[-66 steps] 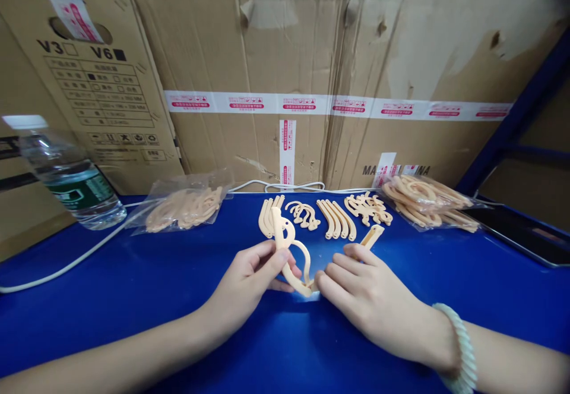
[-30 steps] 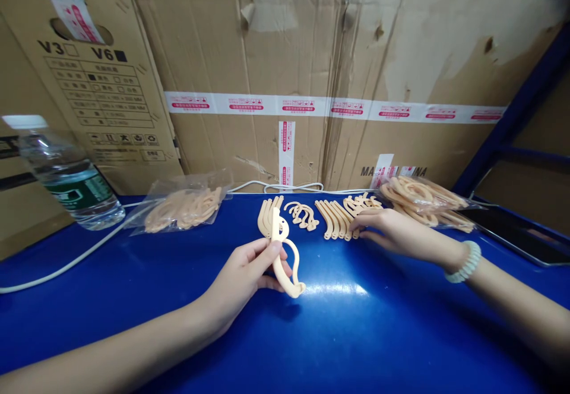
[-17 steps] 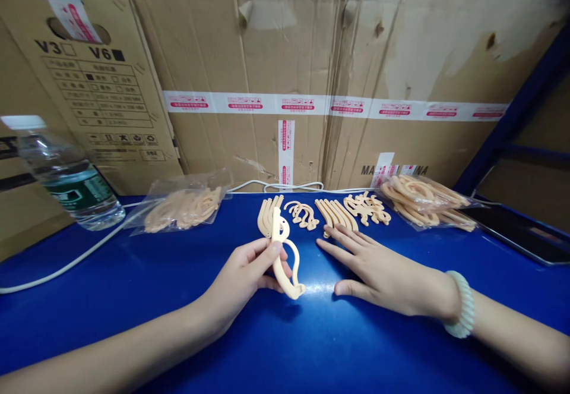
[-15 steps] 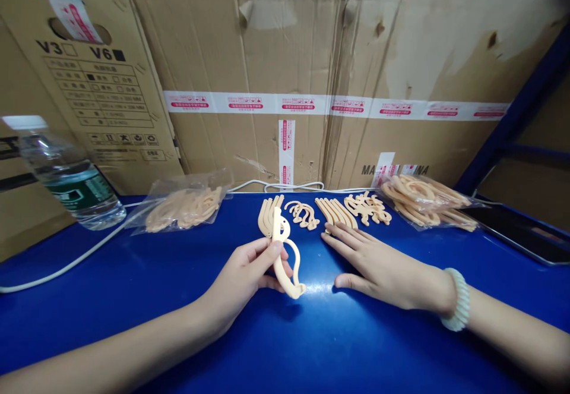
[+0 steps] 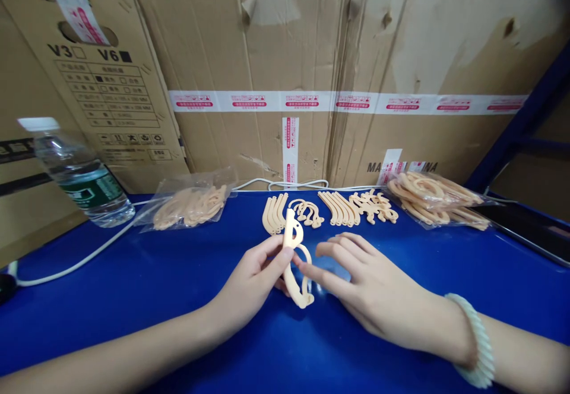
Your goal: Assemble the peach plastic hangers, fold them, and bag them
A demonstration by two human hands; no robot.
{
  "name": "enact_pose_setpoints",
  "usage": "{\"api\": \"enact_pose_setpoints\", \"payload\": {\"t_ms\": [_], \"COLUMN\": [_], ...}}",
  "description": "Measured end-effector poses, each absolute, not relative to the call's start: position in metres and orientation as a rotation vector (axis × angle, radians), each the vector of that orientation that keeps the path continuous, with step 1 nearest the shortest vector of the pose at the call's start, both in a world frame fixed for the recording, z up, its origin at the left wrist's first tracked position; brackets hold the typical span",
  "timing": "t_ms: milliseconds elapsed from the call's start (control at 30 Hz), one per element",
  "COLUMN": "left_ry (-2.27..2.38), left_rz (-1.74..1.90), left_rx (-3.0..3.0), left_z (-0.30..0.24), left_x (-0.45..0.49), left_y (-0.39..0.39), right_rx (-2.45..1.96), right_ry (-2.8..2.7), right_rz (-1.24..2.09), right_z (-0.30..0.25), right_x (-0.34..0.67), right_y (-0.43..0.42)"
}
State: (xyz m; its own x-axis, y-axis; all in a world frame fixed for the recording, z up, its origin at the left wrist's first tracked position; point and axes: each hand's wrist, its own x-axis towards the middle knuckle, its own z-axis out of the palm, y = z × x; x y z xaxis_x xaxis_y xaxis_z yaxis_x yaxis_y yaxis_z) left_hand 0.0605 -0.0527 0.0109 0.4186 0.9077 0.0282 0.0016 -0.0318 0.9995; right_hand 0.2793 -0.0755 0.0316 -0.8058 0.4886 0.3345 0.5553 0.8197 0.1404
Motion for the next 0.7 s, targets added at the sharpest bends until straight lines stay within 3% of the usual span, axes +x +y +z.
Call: {"api": "enact_pose_setpoints", "payload": {"t_ms": [167,433,700], "left_ry": [0.927,0.970,1.041], "left_rz": [0.989,0.972,1.002], "left_rx": [1.521,1.774,2.002], "left_z": [0.014,0.015,0.017], "left_x": [0.061,0.057,0.054], "left_y": [-0.055,-0.060,-0.062], "right_rx": [-0.886,-0.901,-0.894], "right_ry": [-2.675,-2.355,-1.872], "right_rz": [-0.217,0.619,1.030], "right_z": [0.032,0.041,0.035], "right_x": [0.280,0.284,0.287], "right_y": [-0.080,-0.084,-0.068]}}
